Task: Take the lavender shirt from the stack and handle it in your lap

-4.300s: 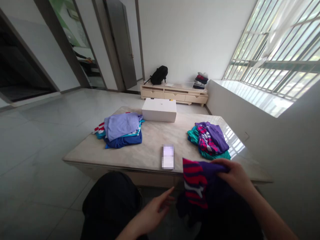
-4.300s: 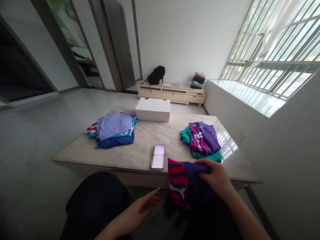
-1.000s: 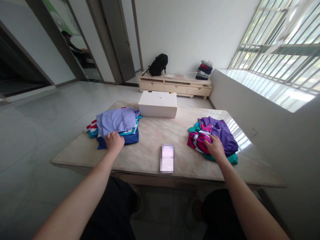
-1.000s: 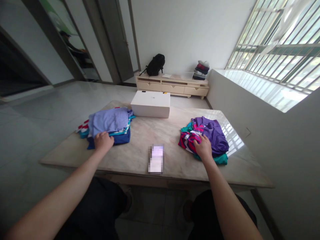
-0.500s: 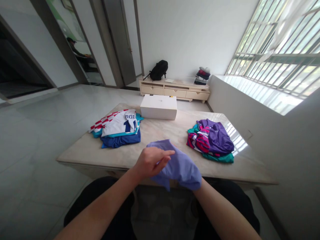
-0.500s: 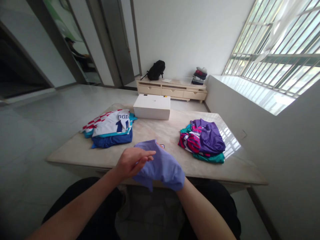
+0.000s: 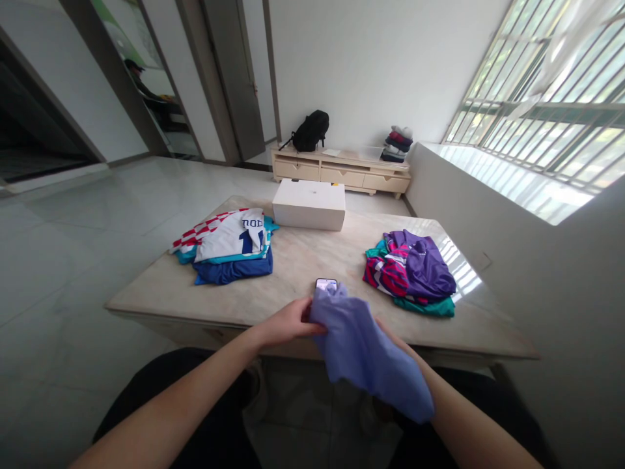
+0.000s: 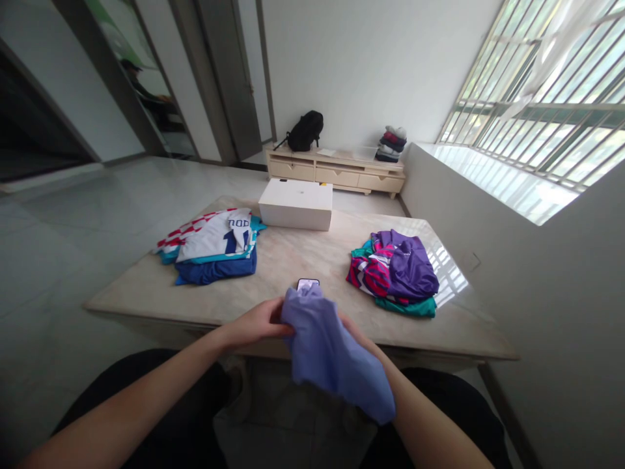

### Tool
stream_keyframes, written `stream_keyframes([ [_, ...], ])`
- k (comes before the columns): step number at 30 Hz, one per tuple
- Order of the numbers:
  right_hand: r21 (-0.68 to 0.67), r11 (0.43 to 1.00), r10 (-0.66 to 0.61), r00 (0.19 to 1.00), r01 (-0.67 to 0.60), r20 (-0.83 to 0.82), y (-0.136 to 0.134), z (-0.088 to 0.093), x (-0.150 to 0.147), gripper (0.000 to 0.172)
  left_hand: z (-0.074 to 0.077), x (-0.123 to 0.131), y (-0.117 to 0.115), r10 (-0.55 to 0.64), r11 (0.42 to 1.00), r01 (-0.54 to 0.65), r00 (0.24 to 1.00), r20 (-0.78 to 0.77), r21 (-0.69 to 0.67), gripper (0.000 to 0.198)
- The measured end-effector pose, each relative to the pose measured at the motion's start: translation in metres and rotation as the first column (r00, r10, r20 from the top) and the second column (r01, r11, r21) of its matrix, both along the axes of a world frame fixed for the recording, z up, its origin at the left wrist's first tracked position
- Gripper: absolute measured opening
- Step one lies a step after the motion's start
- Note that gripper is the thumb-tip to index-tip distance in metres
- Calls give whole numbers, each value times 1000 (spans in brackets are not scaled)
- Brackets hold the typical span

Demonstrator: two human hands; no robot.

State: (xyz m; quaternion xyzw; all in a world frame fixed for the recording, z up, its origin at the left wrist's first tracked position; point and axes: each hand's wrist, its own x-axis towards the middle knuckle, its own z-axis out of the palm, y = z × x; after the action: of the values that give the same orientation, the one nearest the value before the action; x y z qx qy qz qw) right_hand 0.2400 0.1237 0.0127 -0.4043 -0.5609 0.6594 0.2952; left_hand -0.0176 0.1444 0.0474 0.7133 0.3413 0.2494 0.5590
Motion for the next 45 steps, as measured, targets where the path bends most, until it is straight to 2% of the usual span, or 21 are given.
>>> stream_keyframes([
  [1, 12, 999, 36, 997, -37, 69, -5, -4, 0, 32, 2, -2, -4, -69, 997, 68, 996, -57, -23, 48],
  [3, 49, 986, 141, 959, -158, 246, -16, -11, -2, 33, 3, -8, -11, -161, 976, 198, 935, -315, 89, 34],
  [5, 61, 948, 258, 866, -313, 429, -26, -19, -5, 27, 0, -12, -18, -171, 908, 353, 803, -571, 224, 14],
  [6, 58, 921, 300, 797, -385, 525, -31, -23, -7, 21, -3, -12, -22, -173, 872, 419, 746, -643, 252, 9],
  [8, 25, 866, 341, 628, -499, 700, -39, -33, -11, 12, -11, -9, -27, -203, 838, 487, 698, -687, 247, 15],
  [11, -59, 795, 359, 390, -603, 848, -45, -45, -19, 8, -19, -2, -27, -213, 840, 494, 682, -699, 225, 17],
  [12, -76, 777, 355, 336, -624, 872, -45, -47, -22, 5, -21, 0, -24, -201, 846, 484, 679, -706, 225, 18],
  [14, -66, 760, 320, 283, -647, 904, -43, -46, -26, 10, -22, 3, -19, -180, 859, 462, 675, -715, 220, 21],
  [16, -16, 755, 270, 289, -655, 919, -39, -41, -28, 17, -23, 3, -14, -193, 866, 459, 670, -717, 196, 27],
  [18, 39, 740, 250, 328, -672, 911, -36, -34, -29, 24, -25, 4, -10, -253, 863, 485, 659, -709, 143, 32],
  [21, 100, 699, 280, 399, -709, 873, -34, -26, -30, 35, -30, 6, -9, -362, 840, 539, 634, -684, 55, 38],
  [23, 136, 681, 301, 444, -720, 844, -31, -23, -30, 40, -33, 11, -13, -388, 835, 549, 615, -686, 20, 48],
  [25, 166, 677, 313, 485, -717, 817, -25, -20, -29, 36, -36, 18, -21, -353, 864, 503, 608, -711, 1, 54],
  [27, 184, 681, 315, 510, -709, 800, -16, -16, -25, 31, -39, 26, -31, -277, 908, 419, 600, -750, 0, 51],
  [30, 186, 699, 288, 510, -690, 811, -6, -9, -18, 32, -42, 40, -45, -176, 947, 320, 598, -782, 31, 46],
  [33, 186, 731, 236, 499, -656, 834, -4, -5, -12, 34, -45, 51, -52, -118, 966, 252, 642, -757, 64, 39],
  [36, 184, 762, 217, 513, -621, 831, -7, -6, -9, 33, -50, 56, -53, -69, 982, 172, 706, -704, 76, 42],
  [42, 164, 804, 299, 627, -572, 720, -9, 0, 8, 35, -59, 60, -58, -36, 999, 48, 874, -485, 12, 61],
  [45, 115, 832, 378, 706, -543, 599, -4, 3, 21, 32, -61, 63, -63, -3, 999, -12, 916, -401, -35, 59],
])
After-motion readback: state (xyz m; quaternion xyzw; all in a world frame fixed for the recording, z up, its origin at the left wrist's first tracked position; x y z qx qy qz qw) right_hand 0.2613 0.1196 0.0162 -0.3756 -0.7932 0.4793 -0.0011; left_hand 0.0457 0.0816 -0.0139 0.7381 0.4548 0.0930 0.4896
